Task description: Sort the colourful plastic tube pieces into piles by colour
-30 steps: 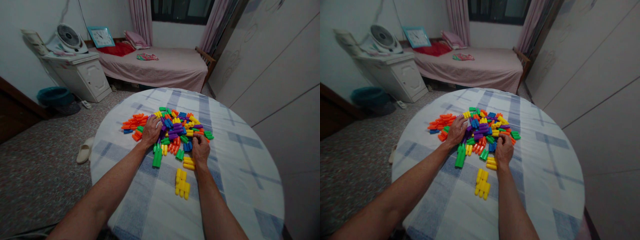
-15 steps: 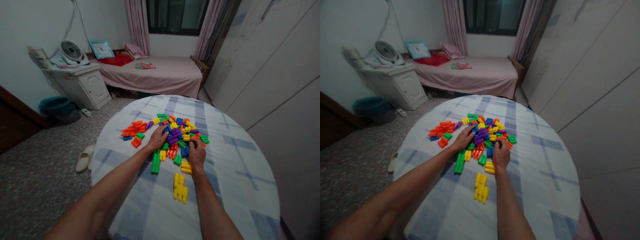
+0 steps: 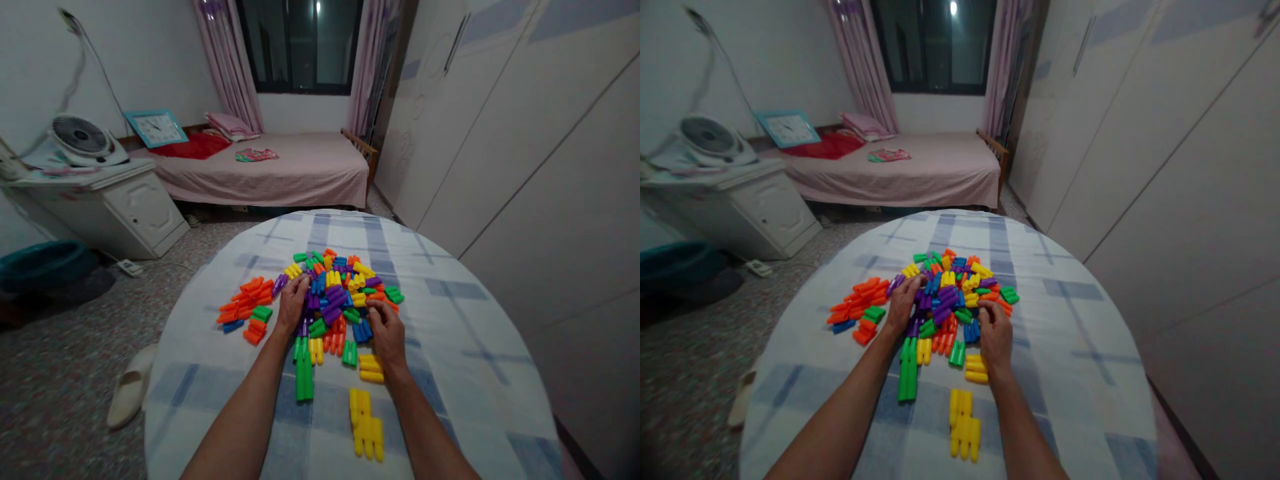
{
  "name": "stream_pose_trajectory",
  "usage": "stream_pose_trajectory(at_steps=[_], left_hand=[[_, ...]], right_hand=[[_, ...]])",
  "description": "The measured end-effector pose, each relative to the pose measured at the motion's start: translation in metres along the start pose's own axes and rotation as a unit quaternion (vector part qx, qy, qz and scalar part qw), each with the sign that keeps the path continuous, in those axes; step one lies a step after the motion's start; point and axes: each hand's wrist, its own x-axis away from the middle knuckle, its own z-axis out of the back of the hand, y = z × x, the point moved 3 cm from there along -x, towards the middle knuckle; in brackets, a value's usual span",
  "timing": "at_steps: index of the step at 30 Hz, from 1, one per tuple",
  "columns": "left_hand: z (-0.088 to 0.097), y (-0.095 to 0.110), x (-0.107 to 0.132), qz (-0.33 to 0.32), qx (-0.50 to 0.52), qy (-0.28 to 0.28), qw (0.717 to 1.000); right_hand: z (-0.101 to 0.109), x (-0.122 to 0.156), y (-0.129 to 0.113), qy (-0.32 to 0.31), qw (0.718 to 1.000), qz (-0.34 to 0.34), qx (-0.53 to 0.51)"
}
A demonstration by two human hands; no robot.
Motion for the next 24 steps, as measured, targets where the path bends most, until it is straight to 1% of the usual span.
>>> stream_pose_trajectory(at_steps=[5,9,12,14,15,17,20,22,23,24], left_hand=[[-0.003,0.002,-0.001,0.001,-0.034,-0.010,0.999],[-0.002,0.005,-0.002,0.006,-0.032,-0.013,0.999],[-0.001,0.005,-0.002,0.015,-0.029,-0.013,0.999],[-0.001,0.004,-0.003,0.027,-0.027,-0.013,0.999],[-0.001,0.003,-0.003,0.032,-0.023,-0.013,0.999],[-0.001,0.002,-0.004,0.037,-0.012,-0.012,0.999],[-0.001,-0.001,-0.004,0.048,-0.004,-0.006,0.999],[0.000,-0.002,-0.004,0.056,-0.007,0.001,0.998],[0.000,-0.003,-0.004,0.059,-0.008,0.004,0.998],[-0.001,-0.004,-0.004,0.063,-0.008,0.004,0.998]], right_hand=[[0.002,0.003,0.003,0.021,0.998,-0.046,-0.046],[0.008,0.010,0.001,0.062,0.992,-0.076,-0.083],[0.018,0.013,-0.011,0.107,0.986,-0.092,-0.085],[0.025,0.012,-0.023,0.122,0.985,-0.099,-0.068],[0.028,0.011,-0.030,0.117,0.986,-0.101,-0.054],[0.030,0.008,-0.043,0.086,0.992,-0.093,-0.021],[0.027,0.003,-0.056,0.000,0.998,-0.048,0.050],[0.025,-0.001,-0.058,-0.042,0.994,-0.004,0.106],[0.026,-0.004,-0.057,-0.047,0.990,0.016,0.133],[0.027,-0.009,-0.054,-0.039,0.986,0.033,0.159]])
